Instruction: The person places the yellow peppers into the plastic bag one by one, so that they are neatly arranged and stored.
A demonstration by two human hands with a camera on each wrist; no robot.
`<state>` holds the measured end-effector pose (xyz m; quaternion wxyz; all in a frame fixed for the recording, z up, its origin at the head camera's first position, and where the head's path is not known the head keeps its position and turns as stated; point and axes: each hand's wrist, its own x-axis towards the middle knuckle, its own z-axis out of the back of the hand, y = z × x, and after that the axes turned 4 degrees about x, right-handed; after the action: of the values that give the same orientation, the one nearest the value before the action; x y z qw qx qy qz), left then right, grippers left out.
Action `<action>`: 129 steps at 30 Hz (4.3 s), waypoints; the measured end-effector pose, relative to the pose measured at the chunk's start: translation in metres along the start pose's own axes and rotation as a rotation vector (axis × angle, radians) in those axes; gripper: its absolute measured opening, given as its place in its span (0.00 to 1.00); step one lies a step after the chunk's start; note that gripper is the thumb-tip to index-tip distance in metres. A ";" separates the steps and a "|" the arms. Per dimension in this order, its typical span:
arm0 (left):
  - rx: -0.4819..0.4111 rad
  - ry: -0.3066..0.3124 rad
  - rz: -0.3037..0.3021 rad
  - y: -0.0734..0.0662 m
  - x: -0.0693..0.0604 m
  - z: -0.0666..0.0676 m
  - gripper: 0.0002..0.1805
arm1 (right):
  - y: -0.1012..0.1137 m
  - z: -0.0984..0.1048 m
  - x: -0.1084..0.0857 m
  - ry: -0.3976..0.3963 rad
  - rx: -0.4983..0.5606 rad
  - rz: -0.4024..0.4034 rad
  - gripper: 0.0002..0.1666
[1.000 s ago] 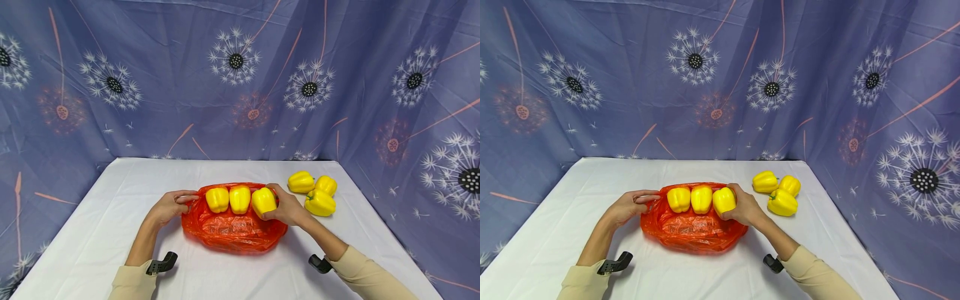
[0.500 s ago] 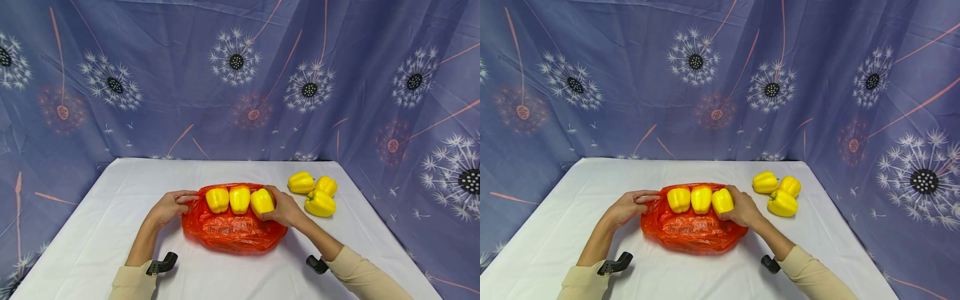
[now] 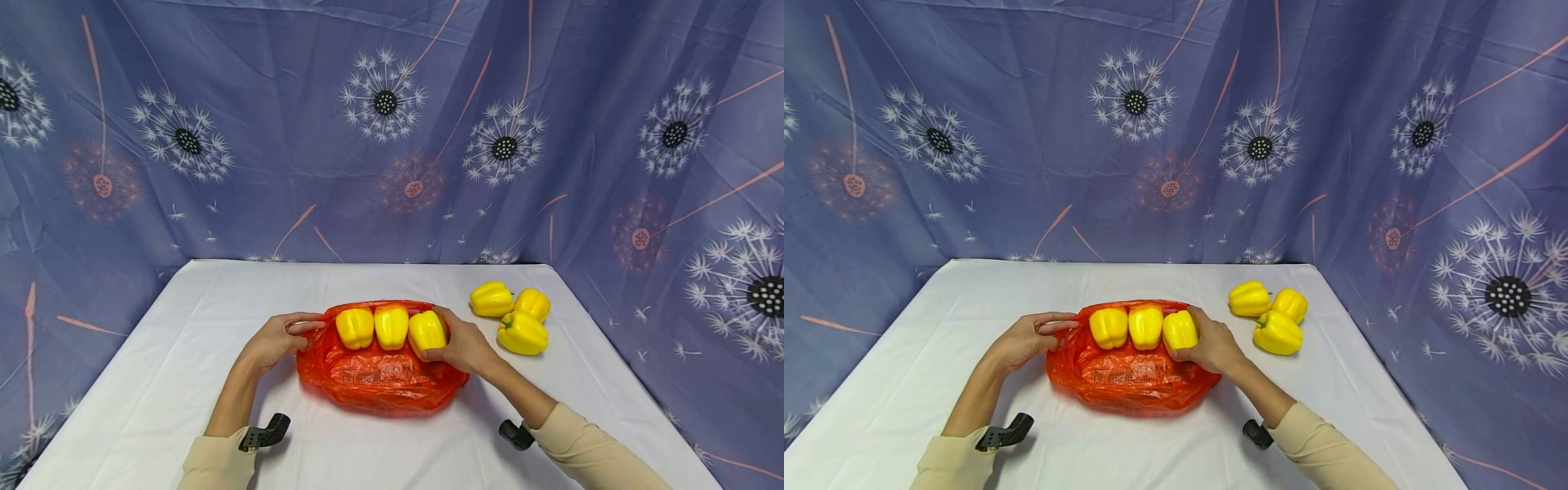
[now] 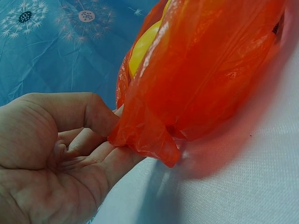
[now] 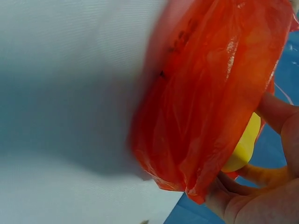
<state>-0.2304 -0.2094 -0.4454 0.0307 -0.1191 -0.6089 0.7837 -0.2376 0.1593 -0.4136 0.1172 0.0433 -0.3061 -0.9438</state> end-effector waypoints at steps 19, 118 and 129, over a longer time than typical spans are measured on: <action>0.012 -0.011 0.018 -0.002 0.000 -0.001 0.36 | -0.002 0.008 -0.008 0.008 -0.042 0.102 0.51; 0.021 -0.006 0.031 -0.004 0.001 -0.002 0.35 | 0.002 -0.002 0.016 -0.050 -0.038 0.059 0.45; 0.027 -0.011 0.026 -0.005 0.002 -0.004 0.35 | -0.003 -0.009 0.009 -0.094 -0.001 0.078 0.44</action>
<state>-0.2318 -0.2042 -0.4414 0.0187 -0.1222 -0.5969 0.7927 -0.2451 0.1546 -0.4223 0.1394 -0.0132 -0.3124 -0.9396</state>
